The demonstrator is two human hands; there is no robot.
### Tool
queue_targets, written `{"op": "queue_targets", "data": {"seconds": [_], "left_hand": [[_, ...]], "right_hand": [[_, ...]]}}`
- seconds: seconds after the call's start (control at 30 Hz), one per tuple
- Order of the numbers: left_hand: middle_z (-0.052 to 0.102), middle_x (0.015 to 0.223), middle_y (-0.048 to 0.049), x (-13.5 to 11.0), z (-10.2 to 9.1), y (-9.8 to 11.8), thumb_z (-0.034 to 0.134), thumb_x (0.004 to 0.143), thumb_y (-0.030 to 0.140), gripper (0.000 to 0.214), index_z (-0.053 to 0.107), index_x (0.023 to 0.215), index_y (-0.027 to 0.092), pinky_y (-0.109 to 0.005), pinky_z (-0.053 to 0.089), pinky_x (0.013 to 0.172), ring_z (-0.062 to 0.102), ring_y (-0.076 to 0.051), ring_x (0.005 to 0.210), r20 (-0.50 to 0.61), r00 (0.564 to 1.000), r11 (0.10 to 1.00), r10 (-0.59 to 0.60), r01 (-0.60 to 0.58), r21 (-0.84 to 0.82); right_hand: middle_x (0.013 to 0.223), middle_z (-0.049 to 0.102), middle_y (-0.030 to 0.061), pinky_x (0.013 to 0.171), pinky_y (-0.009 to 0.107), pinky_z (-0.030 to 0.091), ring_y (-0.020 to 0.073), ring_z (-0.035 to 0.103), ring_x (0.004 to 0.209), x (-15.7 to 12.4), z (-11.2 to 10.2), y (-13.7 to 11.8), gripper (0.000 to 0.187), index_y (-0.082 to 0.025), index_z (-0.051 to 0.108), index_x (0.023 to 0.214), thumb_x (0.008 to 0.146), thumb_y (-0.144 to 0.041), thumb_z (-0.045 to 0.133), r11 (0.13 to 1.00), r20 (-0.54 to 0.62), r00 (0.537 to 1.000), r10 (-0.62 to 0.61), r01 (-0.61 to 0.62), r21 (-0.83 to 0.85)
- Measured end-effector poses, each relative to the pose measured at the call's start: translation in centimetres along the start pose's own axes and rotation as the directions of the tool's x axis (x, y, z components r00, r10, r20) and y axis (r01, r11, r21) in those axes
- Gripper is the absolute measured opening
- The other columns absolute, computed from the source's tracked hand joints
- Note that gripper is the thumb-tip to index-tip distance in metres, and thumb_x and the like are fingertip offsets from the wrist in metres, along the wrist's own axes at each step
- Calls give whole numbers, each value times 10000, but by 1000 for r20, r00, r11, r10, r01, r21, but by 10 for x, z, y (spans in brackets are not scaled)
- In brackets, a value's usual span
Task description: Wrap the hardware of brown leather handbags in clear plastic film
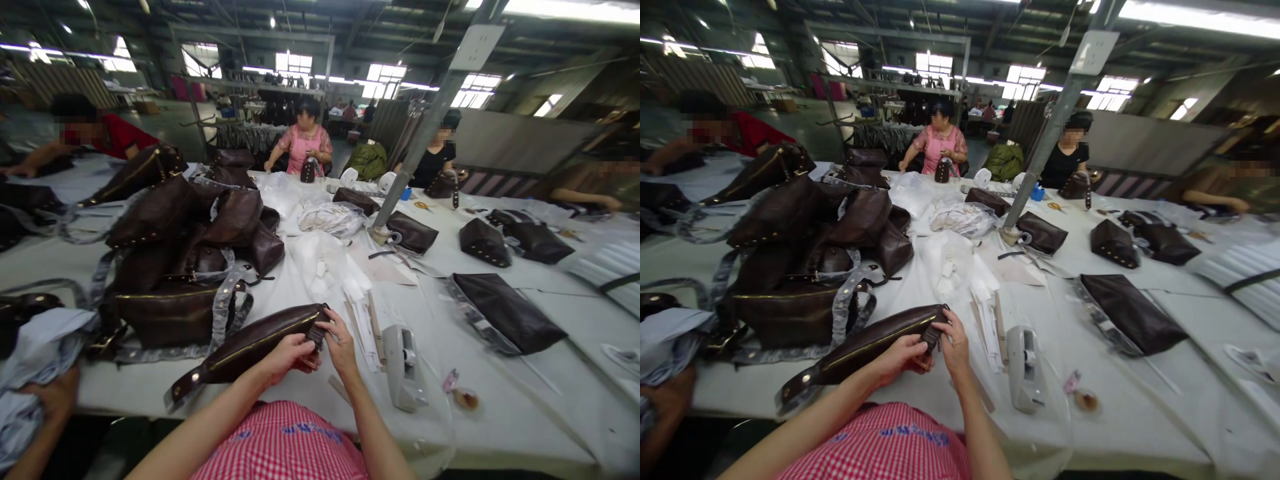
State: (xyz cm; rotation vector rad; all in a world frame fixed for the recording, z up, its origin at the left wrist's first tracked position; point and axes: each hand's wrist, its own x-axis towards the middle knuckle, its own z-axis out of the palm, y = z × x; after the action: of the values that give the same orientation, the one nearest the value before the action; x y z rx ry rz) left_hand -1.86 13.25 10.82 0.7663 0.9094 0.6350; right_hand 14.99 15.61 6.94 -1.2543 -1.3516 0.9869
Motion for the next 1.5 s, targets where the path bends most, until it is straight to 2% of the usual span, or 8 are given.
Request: {"op": "queue_targets", "data": {"seconds": [0.13, 0.23, 0.33, 0.43, 0.67, 0.87, 1.1, 1.5], "left_hand": [[705, 807, -75, -3, 4, -2, 726, 652, 343, 405, 564, 954, 128, -297, 497, 667, 668, -170, 688, 3, 1000, 1000, 1, -1, 13], [704, 803, -53, -5, 6, -5, 675, 661, 260, 362, 562, 980, 134, -286, 509, 671, 673, -159, 697, -5, 1000, 996, 14, -14, 93], [698, 767, -32, -7, 9, -8, 633, 660, 208, 337, 552, 979, 136, -266, 512, 644, 676, -148, 672, 24, 1000, 982, 17, -22, 188], [693, 758, -24, -9, 11, -9, 620, 661, 188, 299, 544, 946, 144, -258, 517, 634, 681, -149, 674, 51, 999, 976, 7, -17, 216], [693, 789, -32, -13, 5, -5, 654, 657, 208, 345, 540, 975, 142, -271, 528, 657, 683, -152, 680, 47, 999, 978, -17, 6, 208], [710, 769, -43, -18, 19, 19, 639, 644, 193, 310, 549, 937, 145, -267, 533, 613, 687, -162, 643, 35, 996, 975, -83, 74, 207], [703, 738, -44, -16, 46, 48, 606, 658, 171, 267, 540, 915, 145, -229, 531, 544, 691, -162, 616, 40, 997, 983, -63, 55, 174], [686, 810, -76, -3, 36, 37, 659, 606, 168, 590, 472, 1163, 123, -231, 519, 514, 688, -178, 597, -97, 988, 992, -121, 124, 24]], "right_hand": [[1369, 514, 37, 1122, 402, 295, 237, 424, 1298, -11, -1, 4, 262, -279, 730, 985, 778, -292, 570, 999, -104, 994, 42, -40, 19], [1299, 565, 74, 933, 373, 477, 247, 532, 1179, -12, -4, 10, 346, -252, 665, 1066, 757, -399, 611, 952, -198, 941, 274, -236, 196], [1103, 662, 82, 713, 321, 534, 225, 647, 935, -6, -10, 20, 364, -223, 641, 988, 752, -499, 618, 803, -73, 851, 520, -458, 382], [888, 690, 74, 624, 312, 525, 198, 663, 739, 0, -13, 29, 381, -203, 631, 919, 778, -552, 576, 734, 14, 807, 590, -544, 406], [1206, 634, 74, 655, 264, 490, 219, 606, 1005, 23, -19, 24, 486, -236, 657, 1082, 792, -601, 522, 847, 13, 873, 488, -477, 234], [840, 701, 32, 607, 257, 462, 182, 589, 760, 45, -26, 5, 404, -201, 729, 923, 730, -537, 617, 892, 141, 894, 425, -440, 102], [597, 621, 3, 582, 255, 401, 171, 519, 653, 63, -32, -10, 168, -202, 701, 593, 649, -360, 685, 931, 142, 921, 363, -351, -100], [718, 653, 32, 576, 266, 463, 187, 572, 685, 20, -26, -47, 191, -209, 707, 703, 762, -366, 614, 956, 200, 936, 290, -274, -103]]}}
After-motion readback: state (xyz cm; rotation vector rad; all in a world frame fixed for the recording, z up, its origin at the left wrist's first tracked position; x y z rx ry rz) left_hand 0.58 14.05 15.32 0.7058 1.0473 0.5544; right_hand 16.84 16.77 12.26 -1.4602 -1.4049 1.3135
